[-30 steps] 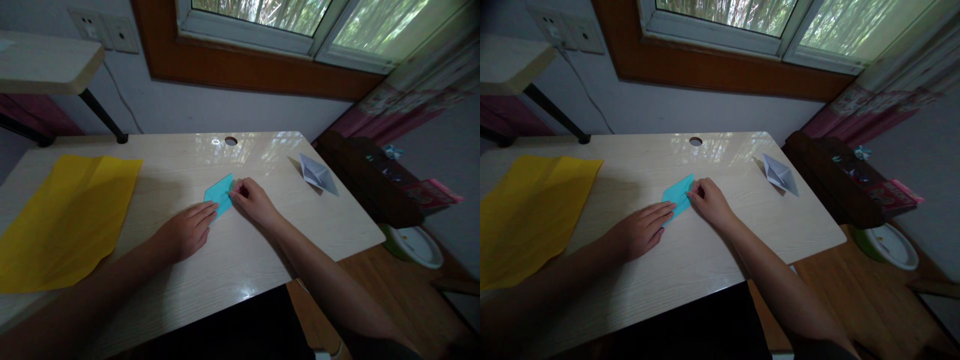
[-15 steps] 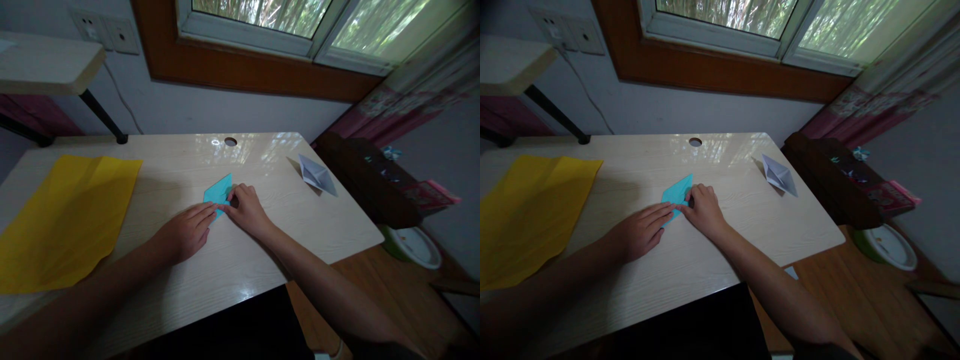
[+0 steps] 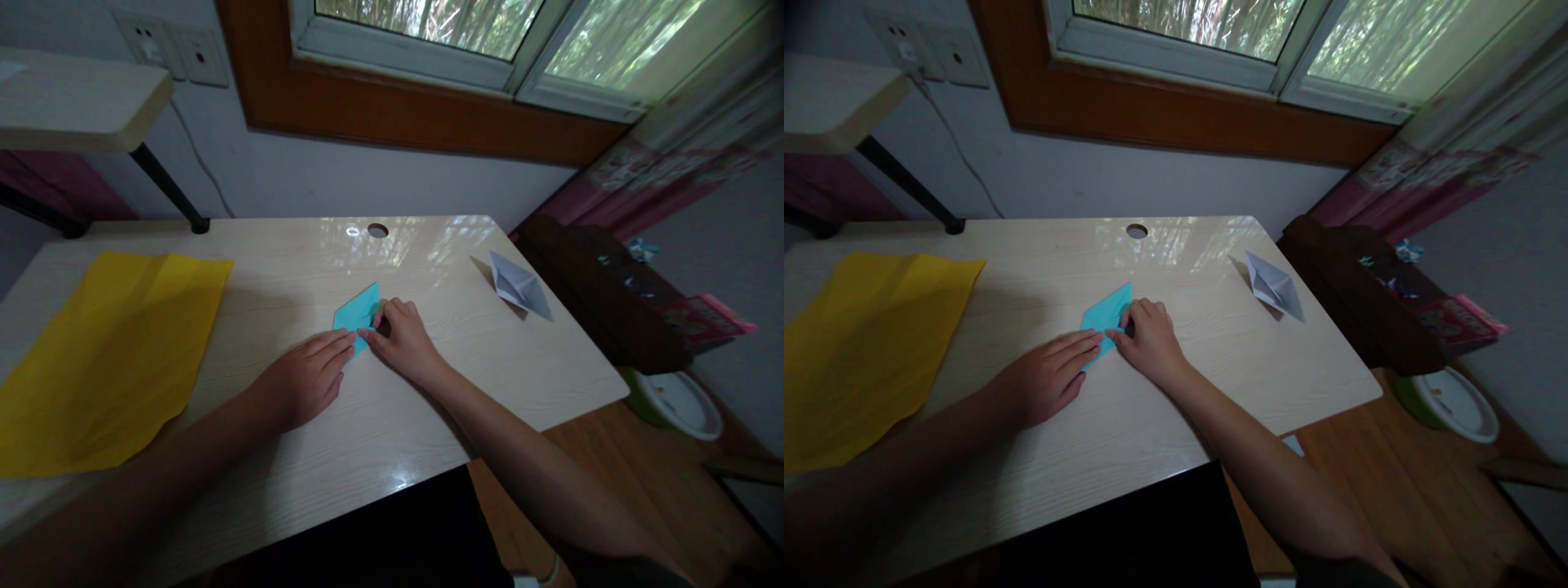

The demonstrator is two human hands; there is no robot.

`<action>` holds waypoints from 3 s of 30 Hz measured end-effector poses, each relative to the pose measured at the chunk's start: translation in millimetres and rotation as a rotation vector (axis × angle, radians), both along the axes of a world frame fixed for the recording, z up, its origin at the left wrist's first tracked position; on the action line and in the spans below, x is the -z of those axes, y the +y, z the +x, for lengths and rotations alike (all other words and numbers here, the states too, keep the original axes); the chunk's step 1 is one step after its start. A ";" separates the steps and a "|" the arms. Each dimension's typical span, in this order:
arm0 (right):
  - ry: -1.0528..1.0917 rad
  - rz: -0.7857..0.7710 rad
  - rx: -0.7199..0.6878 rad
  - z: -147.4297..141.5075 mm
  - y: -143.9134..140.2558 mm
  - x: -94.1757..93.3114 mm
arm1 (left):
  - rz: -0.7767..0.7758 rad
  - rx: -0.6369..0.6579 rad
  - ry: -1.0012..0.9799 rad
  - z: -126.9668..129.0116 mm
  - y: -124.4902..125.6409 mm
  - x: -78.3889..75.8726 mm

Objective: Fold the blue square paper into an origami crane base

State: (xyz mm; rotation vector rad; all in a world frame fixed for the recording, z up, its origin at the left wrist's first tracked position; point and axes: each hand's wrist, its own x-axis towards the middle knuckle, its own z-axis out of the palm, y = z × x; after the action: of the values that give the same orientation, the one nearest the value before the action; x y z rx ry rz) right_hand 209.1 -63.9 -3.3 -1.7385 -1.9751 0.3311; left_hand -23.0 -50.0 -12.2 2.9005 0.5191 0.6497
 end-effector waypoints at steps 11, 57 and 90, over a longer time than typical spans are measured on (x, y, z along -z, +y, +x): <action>0.021 0.012 0.006 0.5 3.4 3.9 | 0.037 -0.007 0.004 -0.1 -0.1 -0.6; -0.085 0.091 -0.060 8.8 22.5 5.6 | -0.074 -0.019 -0.005 -8.0 7.6 -1.3; -0.113 0.043 -0.020 2.8 23.6 2.0 | -0.180 0.174 0.003 -26.1 16.6 -6.4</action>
State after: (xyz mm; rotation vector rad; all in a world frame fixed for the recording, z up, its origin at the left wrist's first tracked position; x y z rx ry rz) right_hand 212.0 -40.2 -5.3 -1.7468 -2.0641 0.1999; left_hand -49.1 -33.4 -5.8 2.7379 0.3028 0.5445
